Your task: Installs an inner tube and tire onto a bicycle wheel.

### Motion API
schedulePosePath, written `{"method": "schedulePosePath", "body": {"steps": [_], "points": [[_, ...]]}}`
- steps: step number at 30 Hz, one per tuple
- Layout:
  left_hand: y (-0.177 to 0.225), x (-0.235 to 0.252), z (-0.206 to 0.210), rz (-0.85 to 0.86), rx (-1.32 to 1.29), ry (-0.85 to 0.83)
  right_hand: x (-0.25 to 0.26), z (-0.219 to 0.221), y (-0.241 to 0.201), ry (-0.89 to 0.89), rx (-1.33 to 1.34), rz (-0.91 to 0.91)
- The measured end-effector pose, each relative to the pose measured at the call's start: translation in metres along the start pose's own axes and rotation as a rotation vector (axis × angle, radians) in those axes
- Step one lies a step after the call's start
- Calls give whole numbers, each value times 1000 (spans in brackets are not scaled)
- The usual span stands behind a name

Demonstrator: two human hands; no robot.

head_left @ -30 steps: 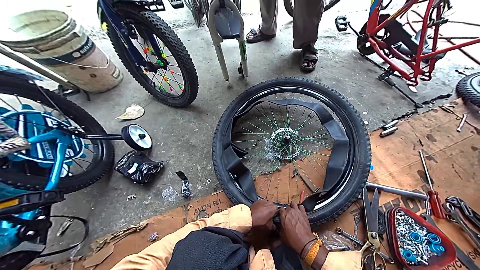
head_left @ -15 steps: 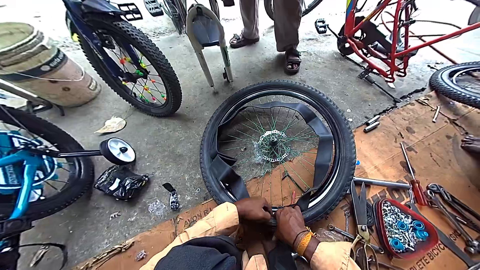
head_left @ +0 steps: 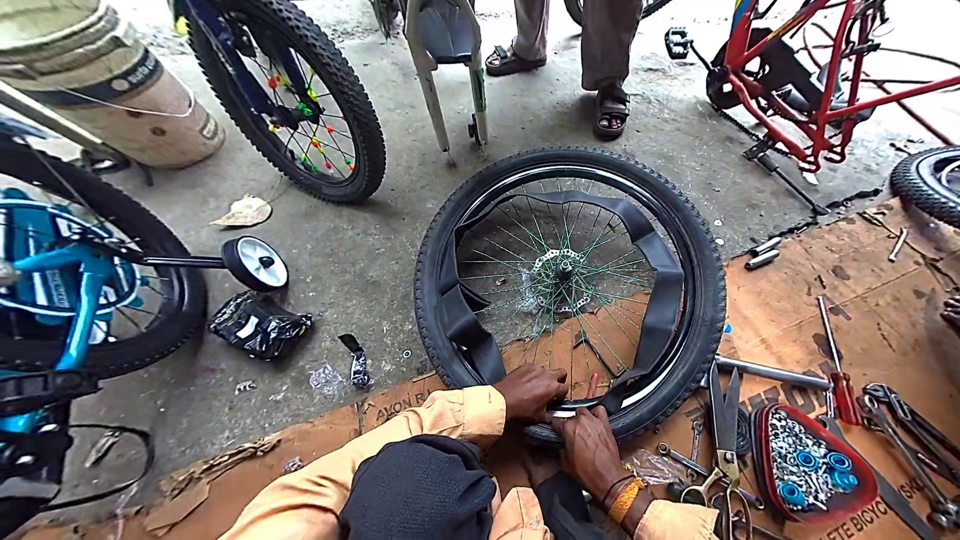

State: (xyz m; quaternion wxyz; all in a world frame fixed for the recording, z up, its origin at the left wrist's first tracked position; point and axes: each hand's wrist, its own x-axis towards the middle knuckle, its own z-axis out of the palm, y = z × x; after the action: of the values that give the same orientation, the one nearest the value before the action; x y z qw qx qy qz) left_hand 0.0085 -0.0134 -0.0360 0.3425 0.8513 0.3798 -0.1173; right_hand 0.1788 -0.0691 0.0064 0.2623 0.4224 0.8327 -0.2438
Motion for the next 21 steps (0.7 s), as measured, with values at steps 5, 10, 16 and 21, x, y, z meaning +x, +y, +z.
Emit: {"method": "schedulePosePath", "body": {"steps": [5,10,16,21], "points": [[-1,5,0,16,-24,-55,-2,-3,2,-1,6,-28],[-3,11,3,-9,0,-92,1,4,-7,24,0,43],[-7,9,-3,17,-34,-92,3,-8,-20,-32,-14,164],[-10,3,-2,-21,-76,-106,8,-21,-28,-135,-2,140]]}}
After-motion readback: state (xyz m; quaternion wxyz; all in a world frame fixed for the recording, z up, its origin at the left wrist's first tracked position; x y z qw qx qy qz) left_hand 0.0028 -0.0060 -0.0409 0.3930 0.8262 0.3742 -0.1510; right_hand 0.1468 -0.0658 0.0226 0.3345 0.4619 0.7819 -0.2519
